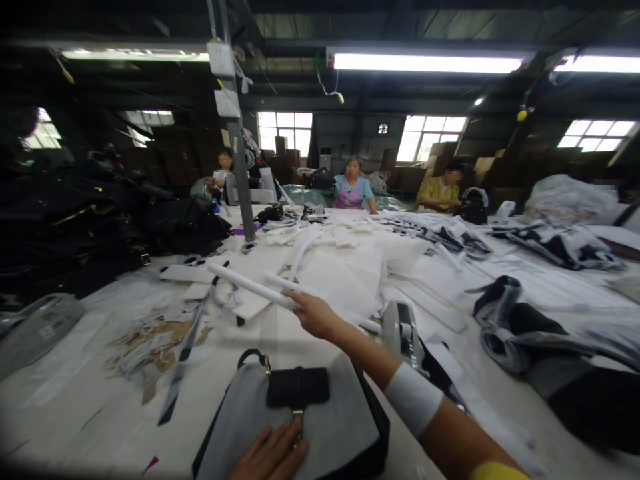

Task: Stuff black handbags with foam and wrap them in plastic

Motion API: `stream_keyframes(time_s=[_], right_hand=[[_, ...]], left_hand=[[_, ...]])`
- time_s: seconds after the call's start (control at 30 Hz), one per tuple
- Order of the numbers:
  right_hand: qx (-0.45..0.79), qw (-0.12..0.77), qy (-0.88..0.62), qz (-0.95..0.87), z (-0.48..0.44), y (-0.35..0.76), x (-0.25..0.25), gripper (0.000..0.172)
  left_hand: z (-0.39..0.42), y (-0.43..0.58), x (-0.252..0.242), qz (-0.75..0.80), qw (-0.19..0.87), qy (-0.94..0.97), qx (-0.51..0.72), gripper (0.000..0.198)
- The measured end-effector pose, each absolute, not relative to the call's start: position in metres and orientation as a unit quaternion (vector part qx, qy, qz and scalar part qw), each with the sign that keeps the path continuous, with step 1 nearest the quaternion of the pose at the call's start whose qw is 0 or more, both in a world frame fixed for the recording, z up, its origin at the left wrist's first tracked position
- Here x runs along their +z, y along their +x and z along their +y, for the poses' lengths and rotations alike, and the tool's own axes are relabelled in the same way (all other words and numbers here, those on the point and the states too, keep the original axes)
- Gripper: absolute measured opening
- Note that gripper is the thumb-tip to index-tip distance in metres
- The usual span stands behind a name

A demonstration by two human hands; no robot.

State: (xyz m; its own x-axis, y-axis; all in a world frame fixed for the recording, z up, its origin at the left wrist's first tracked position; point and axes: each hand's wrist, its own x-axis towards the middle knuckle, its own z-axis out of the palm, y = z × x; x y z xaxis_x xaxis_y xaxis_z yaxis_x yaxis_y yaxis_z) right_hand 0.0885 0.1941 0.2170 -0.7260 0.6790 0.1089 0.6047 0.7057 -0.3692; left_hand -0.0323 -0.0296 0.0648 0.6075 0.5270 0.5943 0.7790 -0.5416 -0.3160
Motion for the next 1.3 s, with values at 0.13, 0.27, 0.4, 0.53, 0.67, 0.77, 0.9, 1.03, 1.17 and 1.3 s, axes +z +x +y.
stream_keyframes(time_s=[0.13,0.27,0.4,0.53,0.67,0.77,0.9,1.03,1.17,1.3], right_hand=[[0.255,0.114,-0.235,-0.931,0.117,0.151,0.231,0.049],[0.264,0.11,-0.249,-0.925,0.061,0.193,0.219,0.06],[0.206,0.133,-0.269,-0.931,0.046,0.211,0.2,0.067],[0.17,0.209,-0.324,-0.907,0.047,0.22,0.196,0.061],[0.252,0.288,-0.373,-0.845,0.041,0.235,0.209,0.044],[0.343,0.263,-0.342,-0.834,0.029,0.258,0.219,0.038],[0.347,0.137,-0.269,-0.888,0.002,0.292,0.216,0.045],[0.183,0.167,-0.29,-0.924,-0.022,0.3,0.185,0.057],[0.034,0.249,-0.301,-0.92,-0.03,0.274,0.146,0.054],[-0.045,0.339,-0.305,-0.889,-0.025,0.24,0.114,0.037]], left_hand=[[-0.041,-0.03,0.089,-0.441,0.236,-0.842,-0.201,0.041],[-0.05,-0.025,0.095,-0.462,0.191,-0.845,-0.188,0.047],[-0.055,-0.027,0.095,-0.484,0.15,-0.842,-0.188,0.054],[-0.055,-0.027,0.096,-0.48,0.13,-0.849,-0.178,0.057],[-0.052,-0.025,0.093,-0.483,0.114,-0.846,-0.193,0.069],[-0.048,-0.026,0.093,-0.492,0.065,-0.842,-0.212,0.069],[-0.04,-0.033,0.115,-0.499,-0.032,-0.843,-0.198,0.076],[-0.023,-0.043,0.152,-0.461,-0.198,-0.849,-0.166,0.078],[-0.011,-0.046,0.172,-0.427,-0.245,-0.86,-0.133,0.059],[-0.011,-0.045,0.177,-0.433,-0.238,-0.862,-0.115,0.056]])
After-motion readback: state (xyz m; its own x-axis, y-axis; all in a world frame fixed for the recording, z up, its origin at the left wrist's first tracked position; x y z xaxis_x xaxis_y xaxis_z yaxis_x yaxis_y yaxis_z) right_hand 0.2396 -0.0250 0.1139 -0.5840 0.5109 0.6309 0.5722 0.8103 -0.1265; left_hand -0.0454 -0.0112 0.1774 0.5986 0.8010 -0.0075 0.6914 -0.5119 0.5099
